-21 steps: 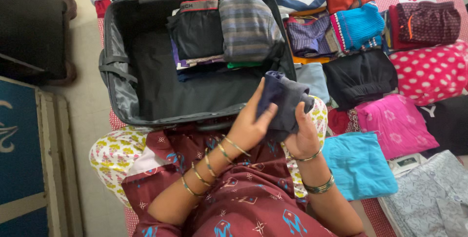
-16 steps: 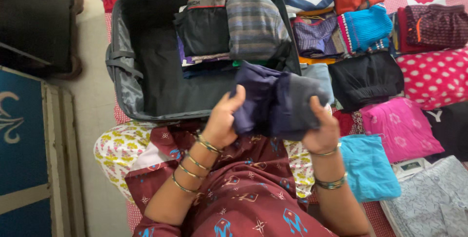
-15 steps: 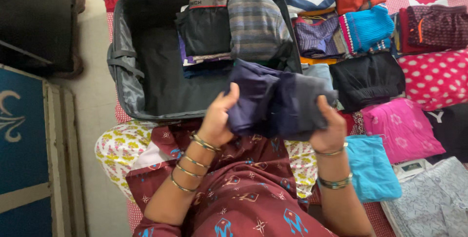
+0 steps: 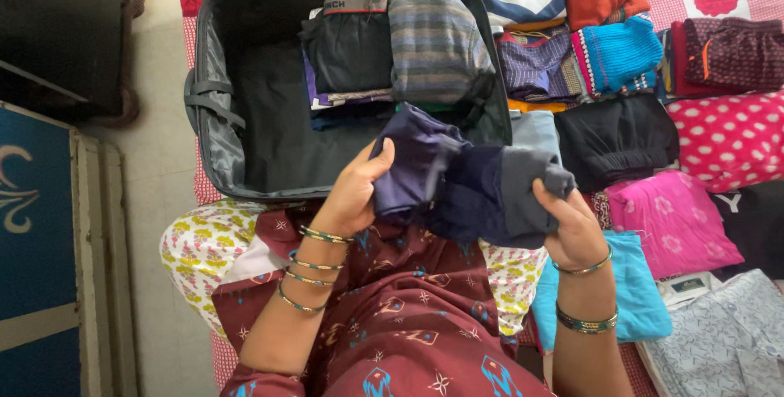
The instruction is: The person folds multiple items of clothing, including a purple jersey, a blue shirt, and black trousers, and places them into an open suitcase on a bed.
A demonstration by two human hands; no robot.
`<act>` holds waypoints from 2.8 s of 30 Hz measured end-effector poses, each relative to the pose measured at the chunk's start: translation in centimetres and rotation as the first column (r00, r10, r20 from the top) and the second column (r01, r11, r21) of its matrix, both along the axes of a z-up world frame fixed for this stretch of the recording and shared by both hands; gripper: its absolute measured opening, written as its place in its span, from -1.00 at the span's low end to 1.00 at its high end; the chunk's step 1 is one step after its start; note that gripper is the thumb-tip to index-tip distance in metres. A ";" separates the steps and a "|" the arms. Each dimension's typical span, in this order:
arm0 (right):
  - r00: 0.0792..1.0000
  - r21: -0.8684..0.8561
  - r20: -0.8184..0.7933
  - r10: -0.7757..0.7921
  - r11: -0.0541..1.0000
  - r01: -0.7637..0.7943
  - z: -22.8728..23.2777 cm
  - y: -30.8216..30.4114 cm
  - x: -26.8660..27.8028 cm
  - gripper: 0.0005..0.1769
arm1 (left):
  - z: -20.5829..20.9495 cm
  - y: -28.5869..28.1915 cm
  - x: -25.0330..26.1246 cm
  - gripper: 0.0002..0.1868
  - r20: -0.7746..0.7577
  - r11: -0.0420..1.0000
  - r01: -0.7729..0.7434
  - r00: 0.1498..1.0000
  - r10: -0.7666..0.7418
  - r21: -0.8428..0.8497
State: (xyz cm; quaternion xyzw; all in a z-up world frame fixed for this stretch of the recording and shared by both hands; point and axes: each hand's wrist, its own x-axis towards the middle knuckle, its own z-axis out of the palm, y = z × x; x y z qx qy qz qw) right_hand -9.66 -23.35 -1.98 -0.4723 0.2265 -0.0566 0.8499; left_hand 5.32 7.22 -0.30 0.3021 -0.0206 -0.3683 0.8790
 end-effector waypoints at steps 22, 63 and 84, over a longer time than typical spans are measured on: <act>0.998 -0.026 -0.060 0.031 0.999 -0.033 -8.7 -13.6 -7.2 -0.69 | -5.1 -5.6 -5.5 -0.11 0.854 0.498 -0.786 0.072 -0.515 0.367; 0.998 -0.036 0.054 0.029 0.999 -0.027 -3.7 -9.0 -7.5 -0.63 | -7.6 -3.1 2.5 -0.74 0.707 0.623 -0.443 0.657 -0.264 0.644; 0.980 -0.424 0.180 -0.087 0.892 0.157 3.7 9.6 -1.1 -0.51 | 4.1 -8.9 -6.9 -0.79 0.870 0.757 -0.500 0.458 -0.180 0.420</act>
